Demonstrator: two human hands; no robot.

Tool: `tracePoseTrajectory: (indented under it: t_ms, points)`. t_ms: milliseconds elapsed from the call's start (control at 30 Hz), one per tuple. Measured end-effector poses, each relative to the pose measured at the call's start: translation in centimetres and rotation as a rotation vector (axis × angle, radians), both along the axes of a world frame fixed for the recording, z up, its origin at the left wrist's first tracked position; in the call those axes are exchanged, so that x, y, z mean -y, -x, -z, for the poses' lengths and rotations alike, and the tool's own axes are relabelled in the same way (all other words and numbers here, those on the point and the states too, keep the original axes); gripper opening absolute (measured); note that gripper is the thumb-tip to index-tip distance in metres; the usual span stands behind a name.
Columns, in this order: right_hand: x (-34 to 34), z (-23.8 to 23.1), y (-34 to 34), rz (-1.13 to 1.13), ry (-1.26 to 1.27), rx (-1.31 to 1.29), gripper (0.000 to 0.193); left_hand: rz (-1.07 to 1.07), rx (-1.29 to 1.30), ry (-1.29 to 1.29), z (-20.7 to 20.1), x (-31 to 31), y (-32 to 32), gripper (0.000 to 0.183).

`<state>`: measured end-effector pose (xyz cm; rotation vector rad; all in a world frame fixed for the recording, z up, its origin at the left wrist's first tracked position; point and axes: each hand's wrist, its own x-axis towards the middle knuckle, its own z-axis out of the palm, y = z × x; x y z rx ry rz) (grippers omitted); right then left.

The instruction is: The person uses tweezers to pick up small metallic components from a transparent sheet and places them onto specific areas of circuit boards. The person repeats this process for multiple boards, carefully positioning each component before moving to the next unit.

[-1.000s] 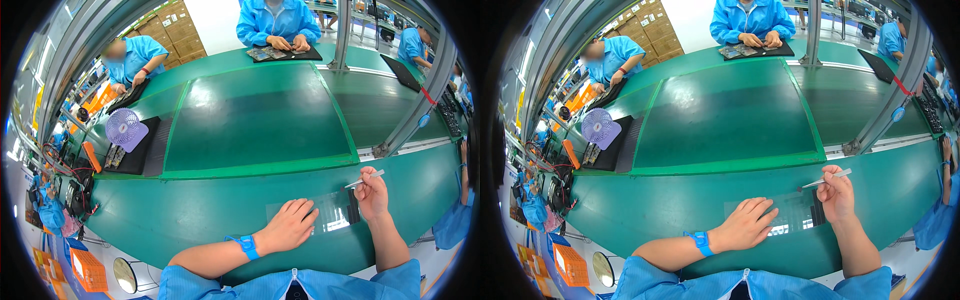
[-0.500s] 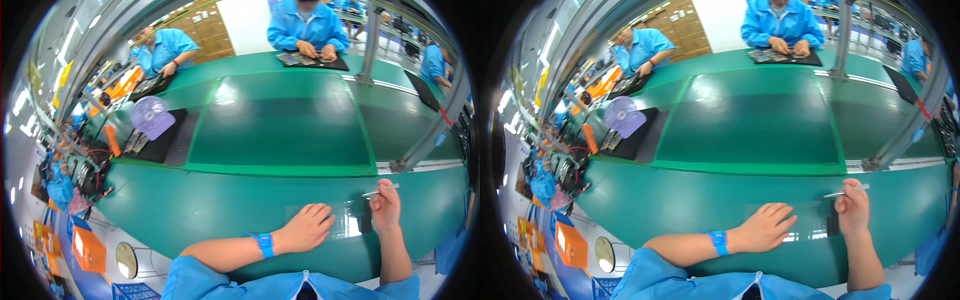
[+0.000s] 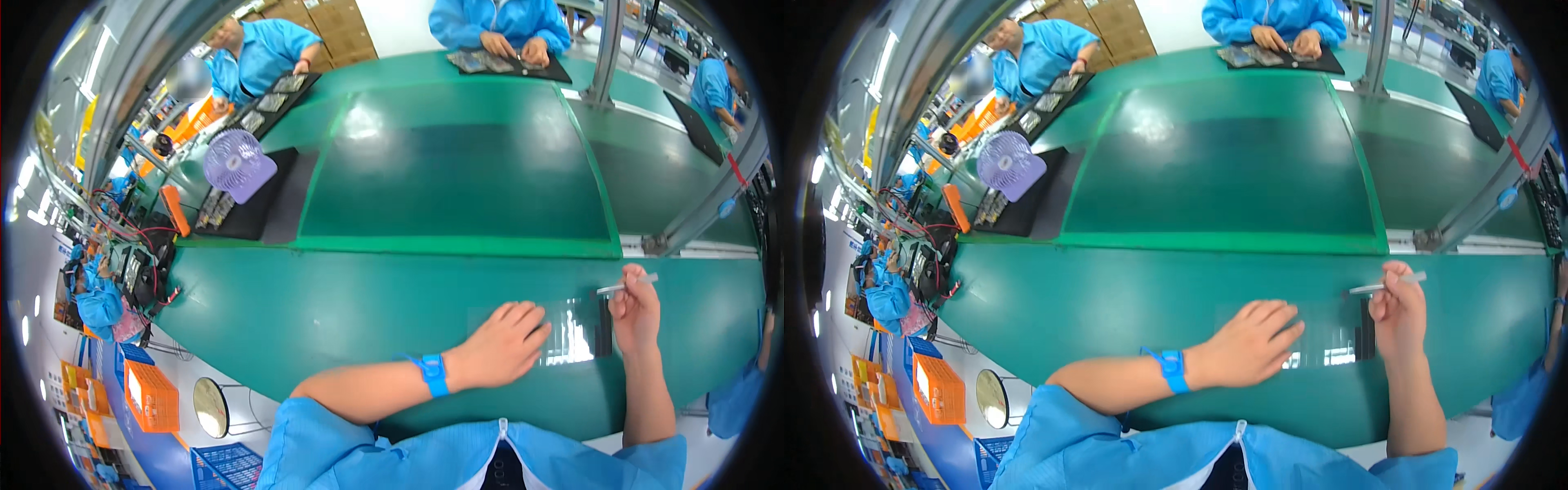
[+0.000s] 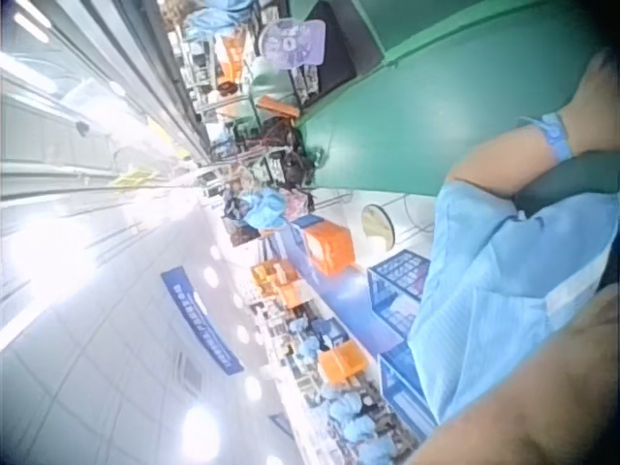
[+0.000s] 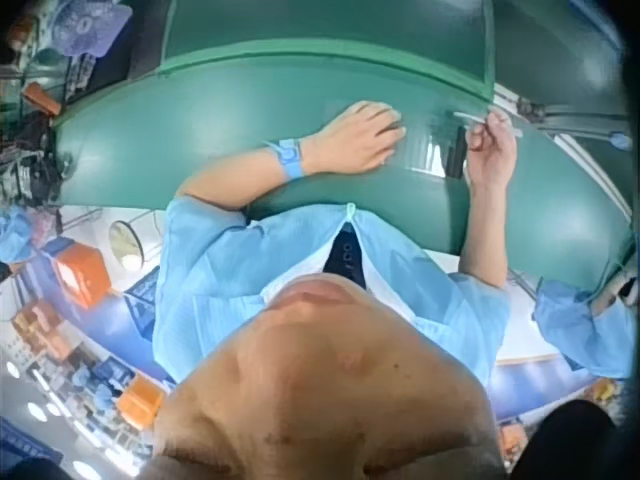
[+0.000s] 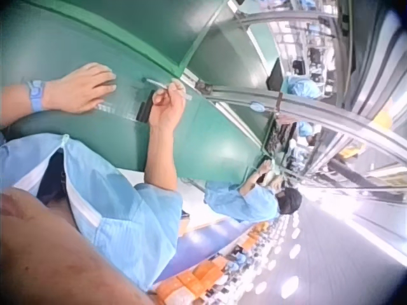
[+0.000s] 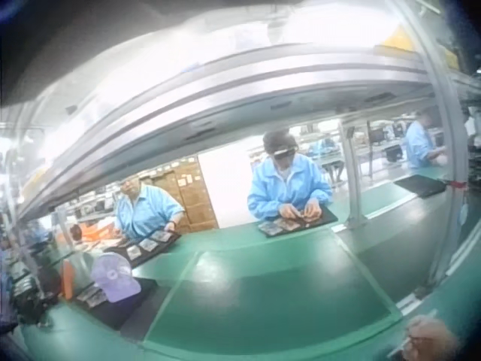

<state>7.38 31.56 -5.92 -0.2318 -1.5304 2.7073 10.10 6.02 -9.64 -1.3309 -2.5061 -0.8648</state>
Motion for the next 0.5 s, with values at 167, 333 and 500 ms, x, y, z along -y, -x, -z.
tracePoseTrajectory:
  t_ms: [167, 333, 500]
  points:
    - [-0.2, 0.6, -0.2, 0.034, 0.008, 0.059, 0.015, 0.01, 0.002, 0.027, -0.6, 0.1, 0.5, 0.046]
    - [0.2, 0.5, -0.1, 0.047, -0.016, 0.027, 0.014, 0.002, -0.008, -0.002, -0.3, 0.2, 0.3, 0.046]
    - [0.2, 0.6, -0.1, 0.039, -0.016, 0.043, 0.015, 0.005, 0.018, -0.008, -0.5, 0.2, 0.3, 0.046]
